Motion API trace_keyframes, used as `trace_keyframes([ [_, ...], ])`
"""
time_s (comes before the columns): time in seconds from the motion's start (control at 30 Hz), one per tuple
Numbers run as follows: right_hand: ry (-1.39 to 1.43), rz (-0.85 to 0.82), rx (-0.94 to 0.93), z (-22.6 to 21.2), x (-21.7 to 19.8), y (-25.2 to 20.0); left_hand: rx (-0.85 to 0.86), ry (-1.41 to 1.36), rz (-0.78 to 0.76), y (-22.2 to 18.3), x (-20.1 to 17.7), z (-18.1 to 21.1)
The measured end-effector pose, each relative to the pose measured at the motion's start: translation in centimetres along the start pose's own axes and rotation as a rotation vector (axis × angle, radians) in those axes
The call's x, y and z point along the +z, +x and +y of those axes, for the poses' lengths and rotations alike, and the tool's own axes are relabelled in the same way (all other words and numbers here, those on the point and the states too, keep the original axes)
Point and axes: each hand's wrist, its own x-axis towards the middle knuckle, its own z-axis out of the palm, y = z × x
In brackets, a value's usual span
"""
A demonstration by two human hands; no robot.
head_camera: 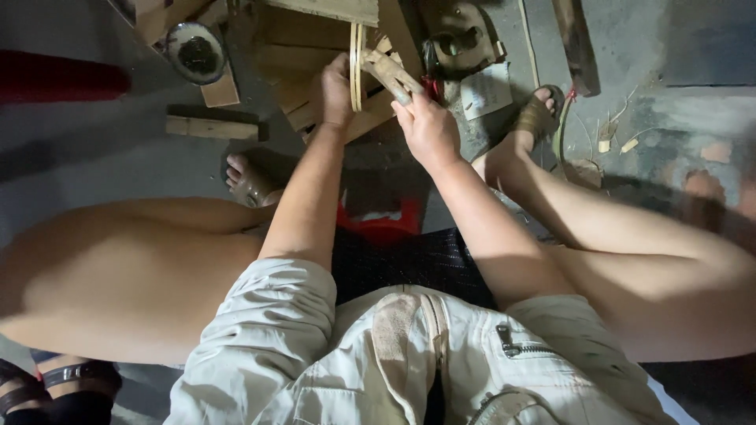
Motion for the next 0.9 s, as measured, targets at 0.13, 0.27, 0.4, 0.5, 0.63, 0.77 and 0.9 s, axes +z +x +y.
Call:
trace_keyframes([
  [0.13, 0.109, -0.269, 0.184, -1.5, -1.1, 1.7, -0.047, -0.043, 0.009, 0.0, 0.1, 0.2],
  [0.27, 0.129, -0.108, 0.108, -2.2, -1.9, 1.4, 0.028, 0.05, -0.007, 0.2, -0.2, -0.8],
  [0.4, 0.1, -0.238, 0.232, -2.8, -2.4, 2.1, 0.103, 0.008, -0.054, 1.0, -0.3, -1.4],
  [0.5, 0.096, -0.224, 0.23, -1.7, -1.9, 1.8, 0.0, 0.009, -0.005, 1.2, -0.4, -1.8],
  [0.63, 0.052, -0.083, 0.122, -1.3, -1.2, 0.9, 0.002, -0.061, -0.011, 0.7, -0.1, -1.3],
  [0.77, 0.057, -0.104, 0.068, -0.5, 0.3, 1.2, -0.041, 0.226, 0.099, -4.0, 1.5, 5.2],
  [0.9, 0.09, -0.112, 0.142, -1.5, -1.5, 0.9, -0.089, 0.501, 0.147, -6.3, 2.6, 8.0],
])
